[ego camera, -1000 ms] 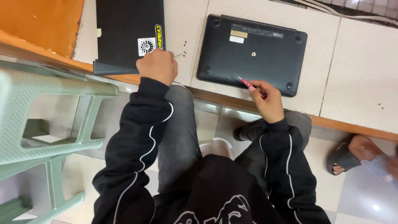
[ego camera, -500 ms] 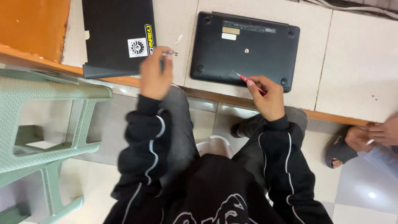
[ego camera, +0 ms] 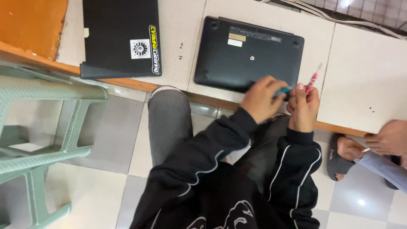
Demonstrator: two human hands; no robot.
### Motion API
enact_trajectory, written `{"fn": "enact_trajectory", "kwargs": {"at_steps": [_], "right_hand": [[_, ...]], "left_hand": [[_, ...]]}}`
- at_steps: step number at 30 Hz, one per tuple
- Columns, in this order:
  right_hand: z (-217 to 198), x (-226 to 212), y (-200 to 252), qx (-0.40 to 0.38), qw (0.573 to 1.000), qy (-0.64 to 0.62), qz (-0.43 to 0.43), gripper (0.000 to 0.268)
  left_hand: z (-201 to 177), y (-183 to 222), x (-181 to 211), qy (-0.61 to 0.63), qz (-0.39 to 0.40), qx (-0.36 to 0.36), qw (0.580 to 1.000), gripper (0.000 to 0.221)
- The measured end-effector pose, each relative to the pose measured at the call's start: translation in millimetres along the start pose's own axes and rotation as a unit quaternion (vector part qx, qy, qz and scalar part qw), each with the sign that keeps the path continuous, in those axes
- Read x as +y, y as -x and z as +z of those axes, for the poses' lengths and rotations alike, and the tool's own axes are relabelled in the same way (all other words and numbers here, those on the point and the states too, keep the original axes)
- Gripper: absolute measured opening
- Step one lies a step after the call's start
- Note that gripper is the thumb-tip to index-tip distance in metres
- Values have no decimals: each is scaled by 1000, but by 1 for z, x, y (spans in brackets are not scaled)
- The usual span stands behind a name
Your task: The person uses a screwdriver to remove screws from the bottom panel of a laptop. They place the removed screws on the table and continue unscrewing until the panel is loose.
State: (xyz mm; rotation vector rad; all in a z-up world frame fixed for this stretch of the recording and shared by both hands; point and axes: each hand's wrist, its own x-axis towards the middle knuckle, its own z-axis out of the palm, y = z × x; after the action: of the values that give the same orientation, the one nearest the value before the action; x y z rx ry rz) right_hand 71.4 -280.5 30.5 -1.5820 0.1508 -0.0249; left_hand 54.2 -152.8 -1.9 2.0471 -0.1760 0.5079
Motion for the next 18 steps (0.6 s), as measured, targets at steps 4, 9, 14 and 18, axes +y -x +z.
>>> {"fn": "enact_trajectory", "kwargs": {"at_steps": [4, 9, 14, 18], "right_hand": [[-19, 23, -14, 1, 999, 34, -33, 15], [-123, 80, -107, 10, 919, 360, -162, 23], [-154, 76, -134, 63, 839, 533, -87, 38], [-156, 72, -143, 44, 801, 591, -79, 44]], "left_hand": [[-1, 16, 16, 31, -15, 26, 999, 29], [-126, 25, 11, -172, -82, 84, 978, 31], [-182, 60, -19, -393, -144, 45, 907, 50], [-187, 60, -18, -456, -133, -7, 880, 43]]}}
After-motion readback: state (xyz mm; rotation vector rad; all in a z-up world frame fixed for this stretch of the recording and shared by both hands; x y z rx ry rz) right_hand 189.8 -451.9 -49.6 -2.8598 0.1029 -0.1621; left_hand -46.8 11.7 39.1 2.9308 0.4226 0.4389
